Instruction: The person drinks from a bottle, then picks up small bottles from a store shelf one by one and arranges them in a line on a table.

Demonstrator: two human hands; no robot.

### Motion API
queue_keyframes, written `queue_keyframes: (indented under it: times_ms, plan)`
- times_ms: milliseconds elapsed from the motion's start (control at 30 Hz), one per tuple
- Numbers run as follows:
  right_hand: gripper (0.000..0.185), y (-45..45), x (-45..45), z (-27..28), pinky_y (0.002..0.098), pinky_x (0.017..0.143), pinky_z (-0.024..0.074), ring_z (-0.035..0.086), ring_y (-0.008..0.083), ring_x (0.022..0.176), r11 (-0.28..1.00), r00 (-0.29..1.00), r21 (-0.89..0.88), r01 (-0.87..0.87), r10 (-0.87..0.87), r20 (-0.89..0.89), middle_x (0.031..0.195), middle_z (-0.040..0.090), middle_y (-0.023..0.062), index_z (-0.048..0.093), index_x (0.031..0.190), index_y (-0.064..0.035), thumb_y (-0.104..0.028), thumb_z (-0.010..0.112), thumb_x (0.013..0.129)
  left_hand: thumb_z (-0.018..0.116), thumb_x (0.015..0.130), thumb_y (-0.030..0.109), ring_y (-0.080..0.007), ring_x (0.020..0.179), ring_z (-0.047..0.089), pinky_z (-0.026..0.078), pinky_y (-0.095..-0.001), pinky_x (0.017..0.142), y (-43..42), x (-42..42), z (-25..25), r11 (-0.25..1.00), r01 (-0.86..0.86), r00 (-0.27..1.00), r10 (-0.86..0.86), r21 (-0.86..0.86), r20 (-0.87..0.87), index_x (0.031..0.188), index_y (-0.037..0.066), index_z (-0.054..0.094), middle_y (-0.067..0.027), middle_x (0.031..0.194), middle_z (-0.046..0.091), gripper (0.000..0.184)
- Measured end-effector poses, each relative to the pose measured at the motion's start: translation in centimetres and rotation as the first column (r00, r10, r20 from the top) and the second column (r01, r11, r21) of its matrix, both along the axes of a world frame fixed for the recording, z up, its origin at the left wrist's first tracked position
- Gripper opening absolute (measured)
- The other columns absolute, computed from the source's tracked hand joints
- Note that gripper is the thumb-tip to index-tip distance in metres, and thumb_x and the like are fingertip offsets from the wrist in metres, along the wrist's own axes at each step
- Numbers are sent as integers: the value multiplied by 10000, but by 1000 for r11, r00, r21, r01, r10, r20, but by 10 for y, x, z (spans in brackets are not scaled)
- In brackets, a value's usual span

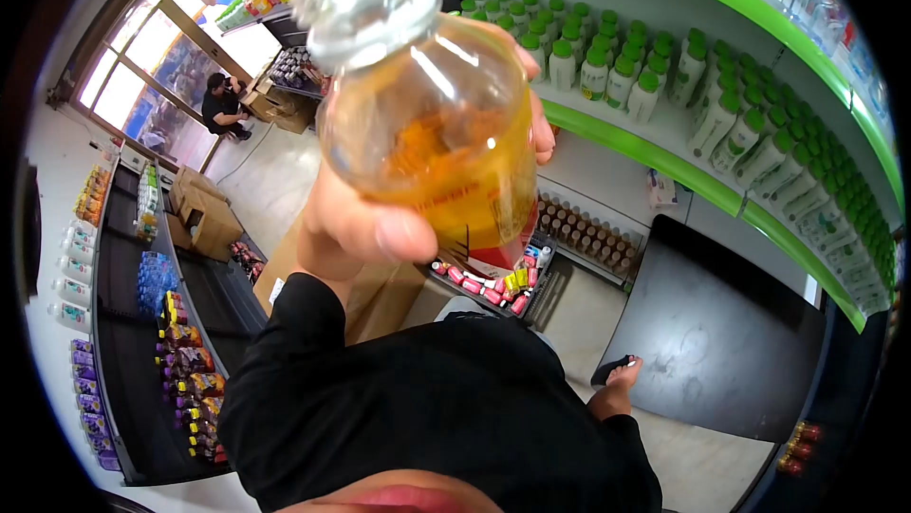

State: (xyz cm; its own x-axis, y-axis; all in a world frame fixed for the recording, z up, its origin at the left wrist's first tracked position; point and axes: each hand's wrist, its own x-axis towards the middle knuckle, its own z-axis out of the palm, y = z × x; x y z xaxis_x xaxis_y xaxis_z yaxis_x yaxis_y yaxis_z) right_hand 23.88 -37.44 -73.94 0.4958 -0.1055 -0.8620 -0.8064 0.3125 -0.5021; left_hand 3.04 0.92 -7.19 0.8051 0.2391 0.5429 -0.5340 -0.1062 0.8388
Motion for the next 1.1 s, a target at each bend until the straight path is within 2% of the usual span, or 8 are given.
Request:
queue_keyframes:
  times_ms: [133,300,400,467,533,600,700,1100]
  plan:
    - [268,-2,0,-5,257,402,107,159,87,418,1000,1000,2,-5,5,7,563,186,-73,538,731,-242,-507,565,757,788,602,486,-282,930,613,511,-402,814,7,0,3,999,26,992,-31,-39,-122,1257,-64,428,-190,1008,584,928]
    - [262,-2,0,-6,260,405,108,160,86,416,1000,1000,6,-13,13,1,561,186,-70,546,736,-237,-498,570,751,729,632,545,-302,939,610,507,-417,819,11,-1,3,1000,9,989,-12,-23,-145,1275,-59,407,-207,992,589,939]
    - [265,-1,-1,-1,261,404,110,160,88,414,1000,1000,-9,2,-2,-6,554,177,-70,547,736,-231,-494,582,747,727,641,554,-312,930,614,512,-414,808,14,-2,5,996,68,988,-76,-58,-131,1265,-64,410,-212,998,587,933]
    - [268,0,0,-1,262,402,112,161,89,413,1000,1000,-9,9,-9,-13,549,168,-70,545,733,-228,-492,590,744,706,668,487,-270,902,633,518,-391,803,14,-2,1,980,153,987,-158,-127,-27,1213,-24,487,-180,986,620,779]
    - [271,0,0,-1,263,401,114,161,90,413,1000,1000,-6,10,-10,-28,545,158,-70,542,728,-228,-493,596,740,696,683,457,-255,887,643,523,-383,799,16,-2,-2,961,230,973,-228,-157,27,1199,-4,517,-170,985,633,714]
    - [273,-1,1,-3,265,401,115,160,92,413,1000,999,7,13,-13,-29,543,155,-71,542,726,-230,-496,597,738,697,687,463,-266,885,646,527,-390,795,21,-3,-2,943,293,956,-293,-156,26,1222,-4,500,-181,994,627,737]
    - [273,-2,2,-7,264,401,116,159,90,412,1000,999,17,17,-16,-43,544,158,-72,542,722,-233,-499,599,736,725,598,695,-367,945,623,518,-407,810,22,-9,9,971,225,958,-236,-85,-163,1295,-90,294,-266,1041,555,1135]
    - [275,-2,2,-6,253,397,112,163,83,410,1000,999,0,17,-17,-35,550,170,-79,560,726,-245,-516,604,741,748,577,694,-364,966,622,519,-407,820,26,-6,8,954,280,941,-295,-107,-164,1302,-88,280,-265,1040,556,1164]
